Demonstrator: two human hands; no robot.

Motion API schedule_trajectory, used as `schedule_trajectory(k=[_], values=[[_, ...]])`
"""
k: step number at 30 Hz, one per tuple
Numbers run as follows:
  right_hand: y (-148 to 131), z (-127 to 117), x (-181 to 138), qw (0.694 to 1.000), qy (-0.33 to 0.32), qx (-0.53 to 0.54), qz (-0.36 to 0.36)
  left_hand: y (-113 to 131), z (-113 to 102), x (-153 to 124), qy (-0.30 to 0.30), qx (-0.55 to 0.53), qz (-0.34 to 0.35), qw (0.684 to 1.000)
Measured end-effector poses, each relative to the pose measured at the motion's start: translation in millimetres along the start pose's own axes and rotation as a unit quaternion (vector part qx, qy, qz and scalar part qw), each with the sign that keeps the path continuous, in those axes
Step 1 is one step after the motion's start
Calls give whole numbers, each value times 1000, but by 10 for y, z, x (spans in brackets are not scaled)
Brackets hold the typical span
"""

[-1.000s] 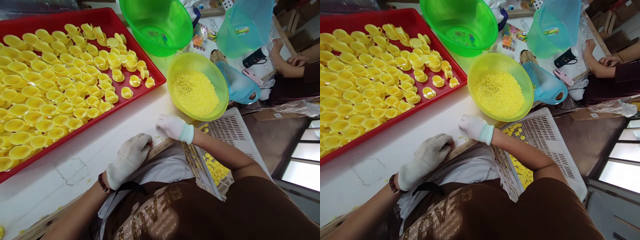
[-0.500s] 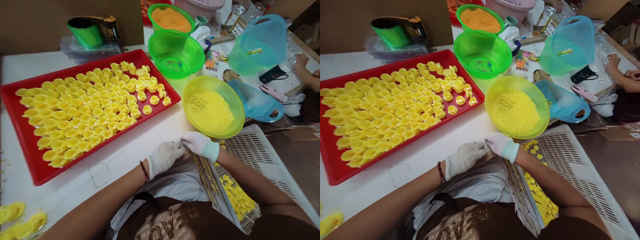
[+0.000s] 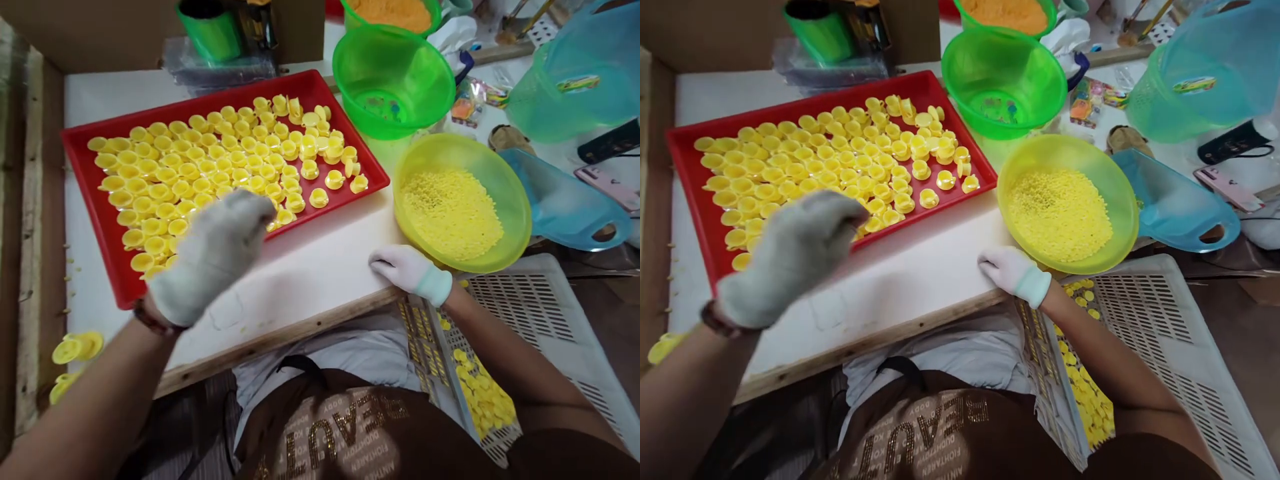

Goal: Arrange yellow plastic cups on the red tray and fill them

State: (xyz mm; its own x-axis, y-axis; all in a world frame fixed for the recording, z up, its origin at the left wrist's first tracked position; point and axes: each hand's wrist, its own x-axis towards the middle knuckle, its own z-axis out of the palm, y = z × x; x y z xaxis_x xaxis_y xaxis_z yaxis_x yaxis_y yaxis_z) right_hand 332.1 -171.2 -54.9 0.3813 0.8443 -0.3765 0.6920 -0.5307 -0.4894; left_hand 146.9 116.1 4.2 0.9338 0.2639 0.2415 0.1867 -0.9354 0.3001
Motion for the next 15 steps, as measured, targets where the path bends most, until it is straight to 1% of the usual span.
schedule_trajectory(k=[1, 2, 4, 6, 8, 10, 12, 13, 15], values=[[4, 11, 11, 1000, -8, -4, -11, -158, -122, 18, 29, 20, -34, 999], [5, 28, 25, 1000, -15, -9, -24, -293, -225, 13, 39, 37, -57, 997], [-10, 85, 68, 998, -20, -18, -62, -482, -383, -88, 30, 66, -88, 993], [-68, 166, 138, 993, -23, -23, -115, -557, -480, -318, -2, 92, -105, 990], [-216, 261, 229, 984, -35, -31, -174, -537, -513, -647, -56, 95, -115, 987], [-480, 352, 330, 966, -71, -57, -241, -465, -460, -1011, -130, 56, -119, 983], [-838, 433, 443, 938, -123, -98, -309, -374, -306, -1340, -191, -4, -125, 973], [-1032, 473, 502, 923, -147, -122, -335, -323, -198, -1471, -209, -20, -132, 969], [-1405, 561, 606, 901, -177, -167, -360, -203, 34, -1647, -206, -32, -143, 968]])
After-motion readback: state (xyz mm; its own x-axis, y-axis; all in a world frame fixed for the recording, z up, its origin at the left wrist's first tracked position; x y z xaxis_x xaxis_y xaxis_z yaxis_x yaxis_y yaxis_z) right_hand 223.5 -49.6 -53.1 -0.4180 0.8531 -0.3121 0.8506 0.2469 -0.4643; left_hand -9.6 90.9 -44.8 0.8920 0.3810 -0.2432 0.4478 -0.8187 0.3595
